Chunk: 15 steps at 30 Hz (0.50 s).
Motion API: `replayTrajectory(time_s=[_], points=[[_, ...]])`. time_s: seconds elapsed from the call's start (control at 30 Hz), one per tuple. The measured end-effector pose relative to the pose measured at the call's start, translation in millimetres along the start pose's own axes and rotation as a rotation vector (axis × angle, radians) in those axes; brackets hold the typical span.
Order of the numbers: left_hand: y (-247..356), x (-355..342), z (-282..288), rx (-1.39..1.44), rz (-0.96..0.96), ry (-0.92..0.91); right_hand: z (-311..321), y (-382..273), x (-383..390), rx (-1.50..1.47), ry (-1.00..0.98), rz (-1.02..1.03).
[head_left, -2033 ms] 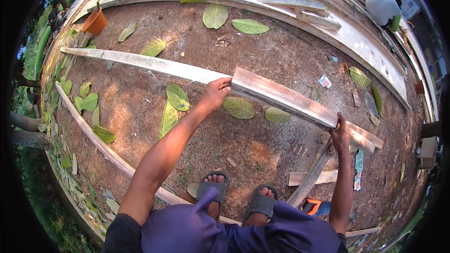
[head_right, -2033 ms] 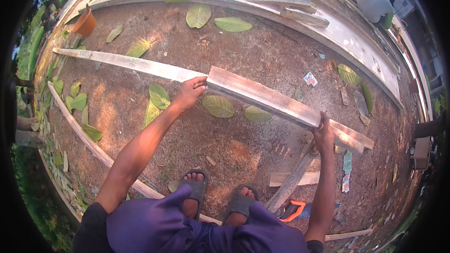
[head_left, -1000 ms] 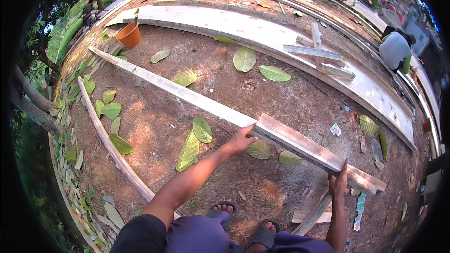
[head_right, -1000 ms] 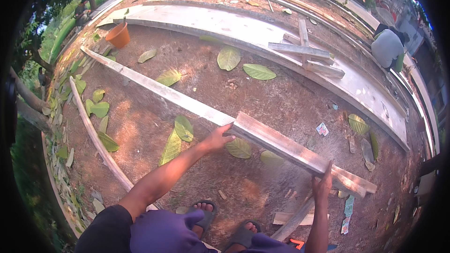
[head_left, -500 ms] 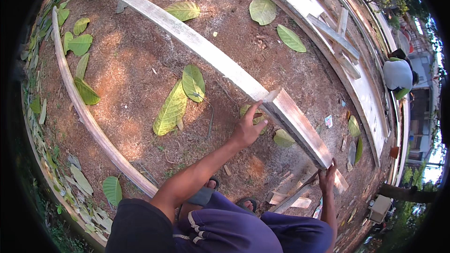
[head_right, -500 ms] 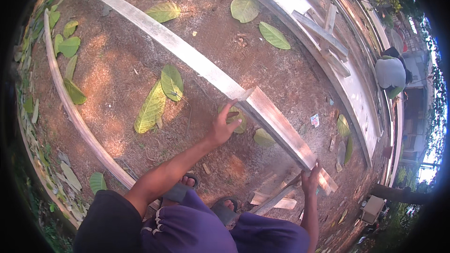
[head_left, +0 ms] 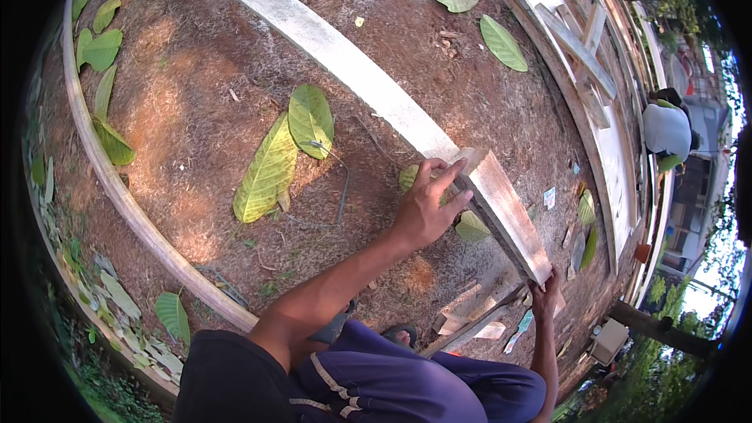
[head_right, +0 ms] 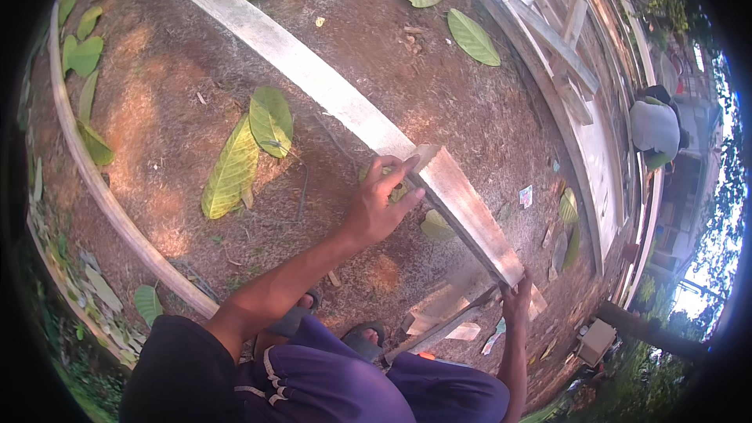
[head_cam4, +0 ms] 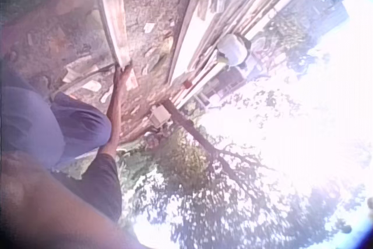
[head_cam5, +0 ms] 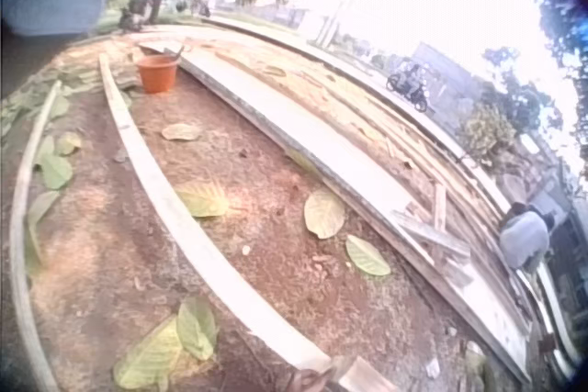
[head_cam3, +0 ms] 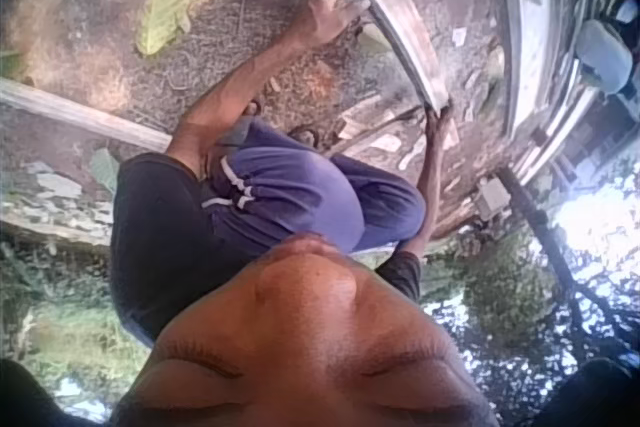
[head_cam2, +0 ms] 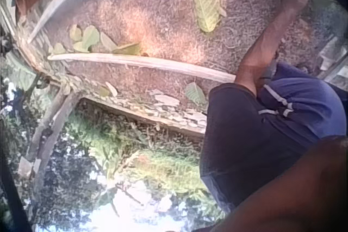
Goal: The person uses a hand saw to cut a long wooden plank into shorter pieces. They repeatedly position the plank, saw through it, and separate the cut sections on the ground.
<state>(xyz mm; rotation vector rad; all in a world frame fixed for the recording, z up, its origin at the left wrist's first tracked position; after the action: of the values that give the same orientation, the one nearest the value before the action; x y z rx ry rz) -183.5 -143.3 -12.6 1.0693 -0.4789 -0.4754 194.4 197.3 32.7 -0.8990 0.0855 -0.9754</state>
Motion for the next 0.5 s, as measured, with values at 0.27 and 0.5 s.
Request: replayTrajectory(time_s=[0.27,0.5], points=[[-7,-8,-6,0.087,0.106,-0.036,8,10,-1,0.009,0.002,0.097],[-11,-6,4,-0.009,0.067,0.104,3,9,0,0.011,-0.023,0.059]])
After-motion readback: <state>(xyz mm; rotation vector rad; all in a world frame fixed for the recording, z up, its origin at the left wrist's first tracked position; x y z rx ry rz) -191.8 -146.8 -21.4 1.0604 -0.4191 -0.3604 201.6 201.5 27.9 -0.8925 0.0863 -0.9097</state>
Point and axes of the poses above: each hand's wrist, its own x-axis away from the middle knuckle, its own z-axis out of the back of the hand, y = z × x, the point moved 10 cm from there along -x, towards the middle knuckle, and after that the axes turned 15 degrees about -x, right-handed, at the moved point
